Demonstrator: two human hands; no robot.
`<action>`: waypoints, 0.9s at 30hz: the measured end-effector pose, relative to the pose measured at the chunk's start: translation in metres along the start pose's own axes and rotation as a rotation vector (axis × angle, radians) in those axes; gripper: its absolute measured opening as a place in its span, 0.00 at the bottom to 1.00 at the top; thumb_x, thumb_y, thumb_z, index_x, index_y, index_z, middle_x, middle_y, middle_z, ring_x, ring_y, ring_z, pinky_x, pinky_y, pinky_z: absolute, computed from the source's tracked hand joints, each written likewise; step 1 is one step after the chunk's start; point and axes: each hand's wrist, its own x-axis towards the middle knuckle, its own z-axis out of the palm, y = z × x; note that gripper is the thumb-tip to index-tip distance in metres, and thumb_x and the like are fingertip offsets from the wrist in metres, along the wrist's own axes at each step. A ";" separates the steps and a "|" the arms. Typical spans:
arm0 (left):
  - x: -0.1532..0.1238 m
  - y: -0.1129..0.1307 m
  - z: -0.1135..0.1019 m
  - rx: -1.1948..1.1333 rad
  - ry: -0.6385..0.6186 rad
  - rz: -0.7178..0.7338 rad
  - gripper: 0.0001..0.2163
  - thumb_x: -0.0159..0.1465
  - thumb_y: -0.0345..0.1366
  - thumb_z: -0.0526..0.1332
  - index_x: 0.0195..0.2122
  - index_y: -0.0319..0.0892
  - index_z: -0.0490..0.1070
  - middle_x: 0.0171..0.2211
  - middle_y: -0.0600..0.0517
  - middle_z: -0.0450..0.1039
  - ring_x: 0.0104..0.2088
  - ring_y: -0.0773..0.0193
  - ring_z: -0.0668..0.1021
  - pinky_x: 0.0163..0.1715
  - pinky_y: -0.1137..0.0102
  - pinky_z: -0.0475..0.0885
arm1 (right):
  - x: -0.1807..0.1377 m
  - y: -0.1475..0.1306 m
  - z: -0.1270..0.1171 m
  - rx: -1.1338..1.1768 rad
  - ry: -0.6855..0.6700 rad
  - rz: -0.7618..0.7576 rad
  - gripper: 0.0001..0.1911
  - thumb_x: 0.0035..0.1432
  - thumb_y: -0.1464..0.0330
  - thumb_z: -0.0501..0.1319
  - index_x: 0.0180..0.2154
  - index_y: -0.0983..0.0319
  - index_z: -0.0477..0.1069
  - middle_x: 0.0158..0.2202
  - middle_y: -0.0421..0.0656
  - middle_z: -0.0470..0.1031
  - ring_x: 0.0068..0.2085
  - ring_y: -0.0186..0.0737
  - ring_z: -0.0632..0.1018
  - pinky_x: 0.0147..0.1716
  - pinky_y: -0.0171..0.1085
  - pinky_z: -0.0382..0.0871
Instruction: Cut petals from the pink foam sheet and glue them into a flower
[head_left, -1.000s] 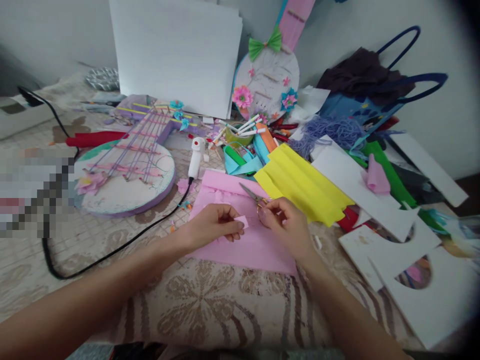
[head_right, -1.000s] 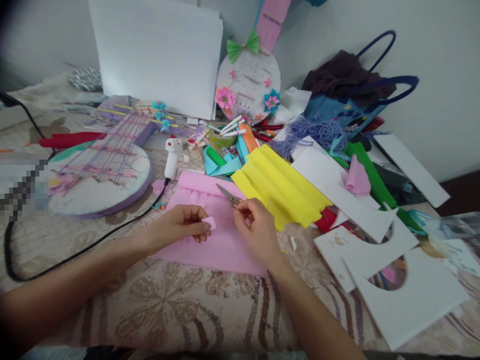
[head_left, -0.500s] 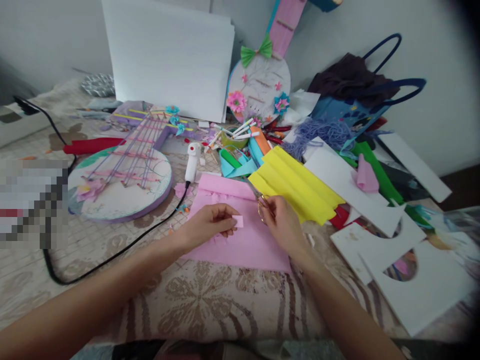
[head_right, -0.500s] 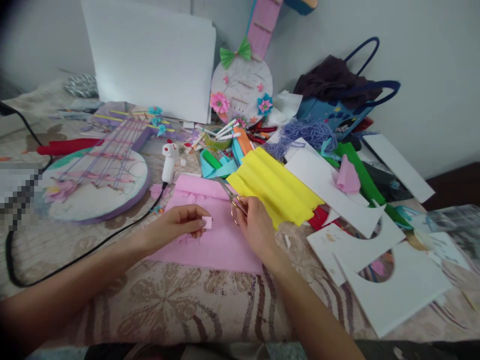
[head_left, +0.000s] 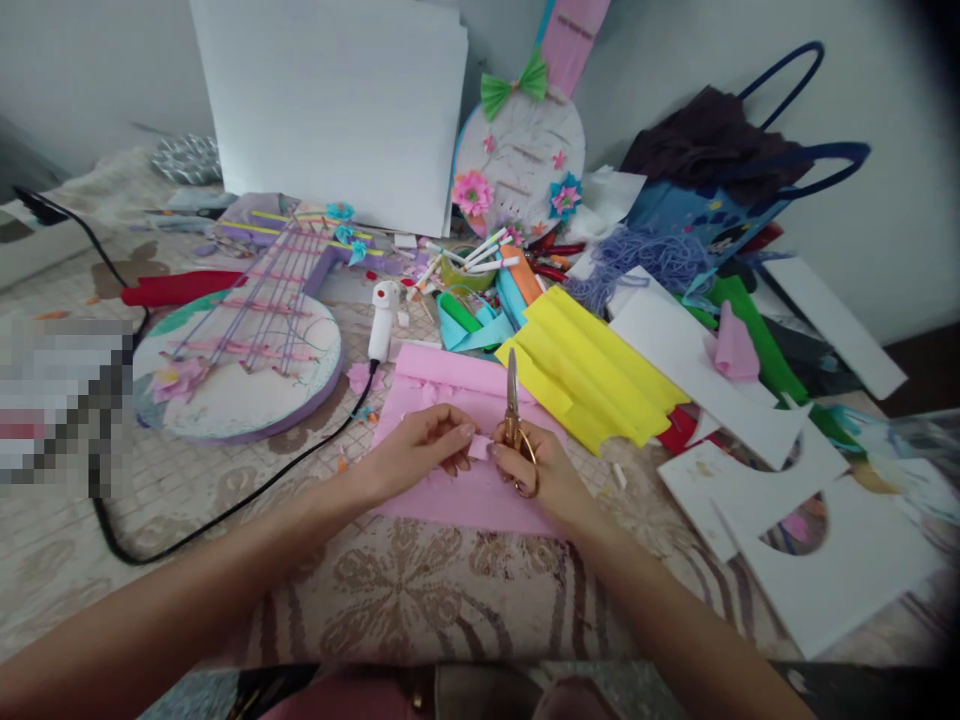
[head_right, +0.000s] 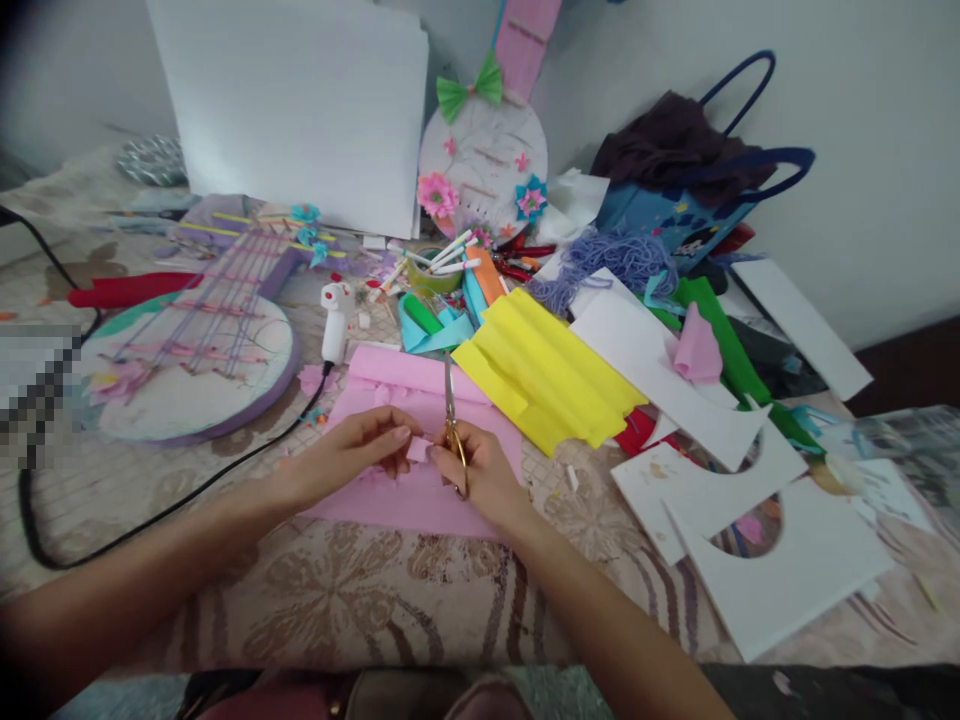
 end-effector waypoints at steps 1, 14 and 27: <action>0.000 0.001 0.001 -0.015 0.002 -0.018 0.11 0.61 0.42 0.54 0.33 0.38 0.65 0.26 0.52 0.70 0.26 0.69 0.72 0.29 0.72 0.68 | 0.000 0.000 0.000 0.008 0.013 -0.008 0.09 0.53 0.65 0.59 0.26 0.62 0.62 0.17 0.33 0.60 0.19 0.28 0.59 0.17 0.29 0.51; -0.002 0.011 0.000 -0.181 0.116 -0.069 0.09 0.56 0.37 0.62 0.26 0.38 0.63 0.21 0.54 0.71 0.21 0.72 0.71 0.25 0.74 0.65 | -0.010 -0.005 0.004 -0.112 -0.007 -0.232 0.18 0.60 0.53 0.48 0.31 0.61 0.61 0.24 0.38 0.61 0.26 0.34 0.63 0.24 0.33 0.57; 0.000 0.018 -0.003 -0.350 0.268 -0.015 0.10 0.55 0.36 0.62 0.25 0.38 0.62 0.26 0.51 0.74 0.28 0.68 0.76 0.35 0.69 0.70 | -0.014 0.001 0.011 -0.368 -0.081 -0.066 0.19 0.58 0.54 0.50 0.24 0.61 0.59 0.19 0.36 0.58 0.22 0.33 0.62 0.20 0.32 0.54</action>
